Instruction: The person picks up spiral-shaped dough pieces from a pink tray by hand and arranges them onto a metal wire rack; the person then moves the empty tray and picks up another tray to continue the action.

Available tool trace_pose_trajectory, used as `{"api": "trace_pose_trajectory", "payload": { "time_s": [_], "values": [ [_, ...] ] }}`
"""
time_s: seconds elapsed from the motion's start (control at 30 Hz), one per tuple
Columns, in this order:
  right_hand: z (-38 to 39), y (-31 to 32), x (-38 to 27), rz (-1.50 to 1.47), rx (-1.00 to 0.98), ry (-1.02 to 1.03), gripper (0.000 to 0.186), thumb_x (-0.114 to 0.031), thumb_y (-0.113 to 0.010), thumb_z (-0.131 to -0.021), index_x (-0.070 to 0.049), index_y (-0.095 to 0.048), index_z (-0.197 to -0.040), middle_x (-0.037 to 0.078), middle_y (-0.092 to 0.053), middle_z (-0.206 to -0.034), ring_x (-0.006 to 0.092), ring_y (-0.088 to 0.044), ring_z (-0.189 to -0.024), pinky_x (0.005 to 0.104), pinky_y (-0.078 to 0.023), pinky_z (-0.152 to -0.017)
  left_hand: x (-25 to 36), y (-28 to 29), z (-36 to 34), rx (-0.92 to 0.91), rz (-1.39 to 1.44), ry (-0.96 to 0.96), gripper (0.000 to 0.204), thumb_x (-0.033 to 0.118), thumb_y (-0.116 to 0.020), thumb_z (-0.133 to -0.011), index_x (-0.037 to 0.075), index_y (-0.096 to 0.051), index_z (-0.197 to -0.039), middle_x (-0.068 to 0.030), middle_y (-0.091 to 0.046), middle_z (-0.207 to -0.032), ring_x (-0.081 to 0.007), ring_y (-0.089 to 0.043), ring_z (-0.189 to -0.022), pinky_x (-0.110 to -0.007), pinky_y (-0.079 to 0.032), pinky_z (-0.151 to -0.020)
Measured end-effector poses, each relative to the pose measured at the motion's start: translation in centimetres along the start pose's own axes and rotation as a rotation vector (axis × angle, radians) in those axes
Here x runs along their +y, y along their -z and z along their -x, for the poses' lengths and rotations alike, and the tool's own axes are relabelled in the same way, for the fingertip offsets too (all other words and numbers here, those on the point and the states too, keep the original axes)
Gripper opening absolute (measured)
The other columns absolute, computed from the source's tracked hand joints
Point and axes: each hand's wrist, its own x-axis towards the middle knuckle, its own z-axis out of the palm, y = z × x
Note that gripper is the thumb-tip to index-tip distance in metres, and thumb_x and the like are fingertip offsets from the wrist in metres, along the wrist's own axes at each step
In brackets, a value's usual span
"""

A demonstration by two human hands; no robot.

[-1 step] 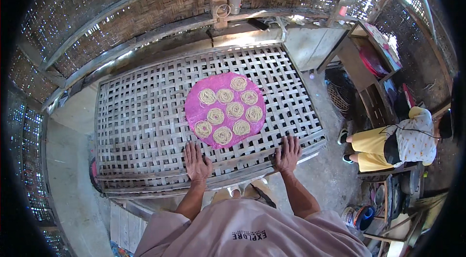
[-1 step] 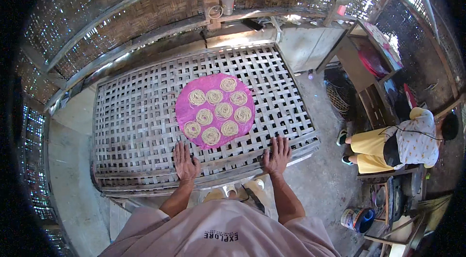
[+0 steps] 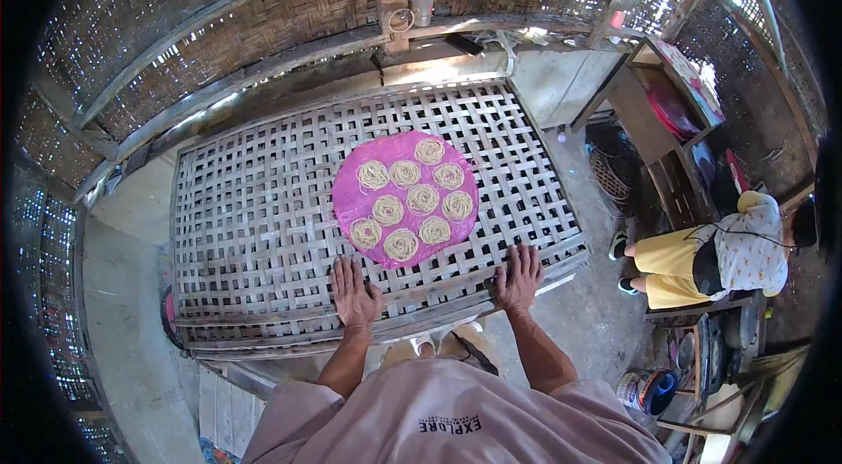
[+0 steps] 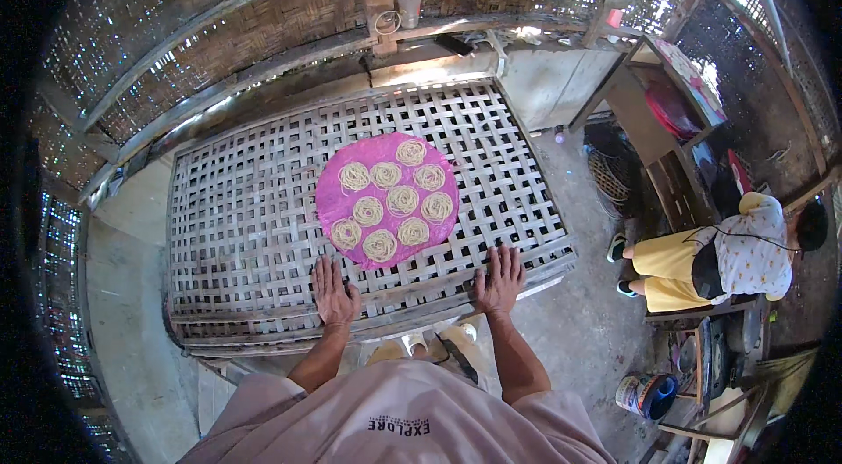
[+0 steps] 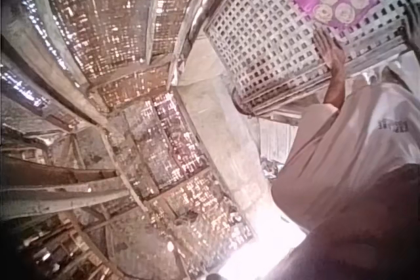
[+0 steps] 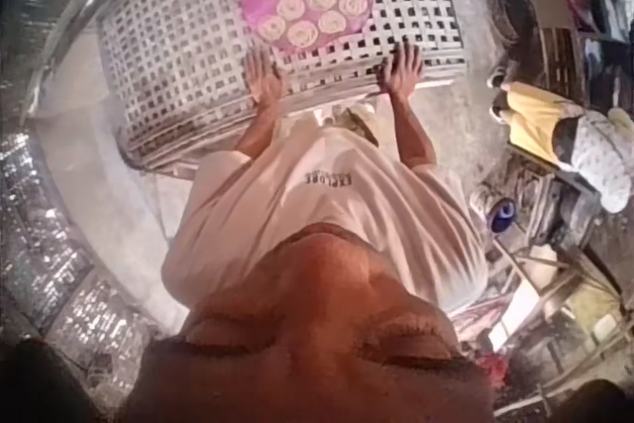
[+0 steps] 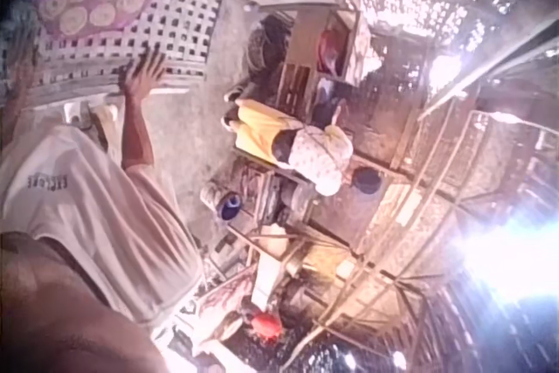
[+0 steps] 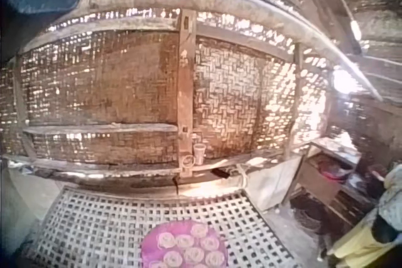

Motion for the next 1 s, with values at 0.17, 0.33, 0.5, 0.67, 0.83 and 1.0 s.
{"api": "trace_pose_trajectory", "payload": {
  "time_s": [0.17, 0.33, 0.5, 0.67, 0.83, 1.0],
  "values": [
    [0.3, 0.5, -0.2, -0.011, -0.017, -0.007, 0.057, -0.041, -0.05, -0.089, -0.011, -0.05, -0.137, 0.012, -0.044, -0.145, 0.0356, -0.027, -0.142, 0.0536, -0.02, -0.111, 0.1, 0.1, 0.8, 0.009, 0.001, 0.004, 0.062, 0.018, -0.054, -0.077, -0.008, -0.047, -0.133, -0.0261, -0.037, -0.148, -0.0395, -0.028, -0.142, -0.051, -0.018, -0.117],
    [0.5, 0.2, 0.2, -0.017, -0.005, 0.005, 0.057, -0.04, -0.05, -0.088, -0.011, -0.049, -0.137, 0.012, -0.043, -0.145, 0.0358, -0.027, -0.141, 0.0535, -0.019, -0.111, 0.1, 0.1, 0.8, -0.004, 0.0, 0.004, 0.062, 0.018, -0.054, -0.078, -0.01, -0.046, -0.133, -0.0269, -0.038, -0.147, -0.0406, -0.029, -0.141, -0.051, -0.019, -0.117],
    [0.2, -0.3, 0.3, -0.027, 0.008, 0.001, 0.059, -0.041, -0.051, -0.087, -0.011, -0.048, -0.138, 0.012, -0.042, -0.146, 0.0353, -0.027, -0.142, 0.053, -0.019, -0.112, -0.2, -0.1, 0.2, -0.009, 0.005, -0.002, 0.062, 0.02, -0.054, -0.078, -0.009, -0.046, -0.134, -0.0267, -0.036, -0.148, -0.0409, -0.026, -0.142, -0.052, -0.017, -0.117],
    [0.1, -0.9, 0.2, -0.016, -0.004, 0.011, 0.059, -0.042, -0.049, -0.088, -0.014, -0.048, -0.14, 0.011, -0.041, -0.148, 0.0346, -0.027, -0.142, 0.0528, -0.018, -0.112, -0.6, -0.3, 0.4, -0.018, -0.017, 0.013, 0.063, 0.021, -0.054, -0.078, -0.007, -0.046, -0.134, -0.0257, -0.034, -0.149, -0.0409, -0.025, -0.142, -0.053, -0.017, -0.117],
    [0.4, -0.8, 0.6, 0.011, 0.004, -0.002, 0.058, -0.043, -0.048, -0.088, -0.012, -0.05, -0.138, 0.011, -0.042, -0.148, 0.0346, -0.028, -0.142, 0.0537, -0.018, -0.112, 0.0, -0.2, 0.0, -0.009, 0.011, -0.001, 0.061, 0.019, -0.054, -0.077, -0.008, -0.048, -0.132, -0.0266, -0.037, -0.147, -0.041, -0.029, -0.14, -0.052, -0.02, -0.117],
    [0.6, -0.9, 0.2, -0.003, 0.031, -0.007, 0.057, -0.043, -0.046, -0.089, -0.012, -0.051, -0.136, 0.011, -0.044, -0.147, 0.0353, -0.029, -0.142, 0.0534, -0.018, -0.112, -0.2, 0.3, -0.3, 0.028, 0.008, -0.035, 0.06, 0.018, -0.055, -0.077, -0.009, -0.049, -0.13, -0.0269, -0.038, -0.146, -0.0407, -0.031, -0.139, -0.052, -0.021, -0.117]
  ]
}}
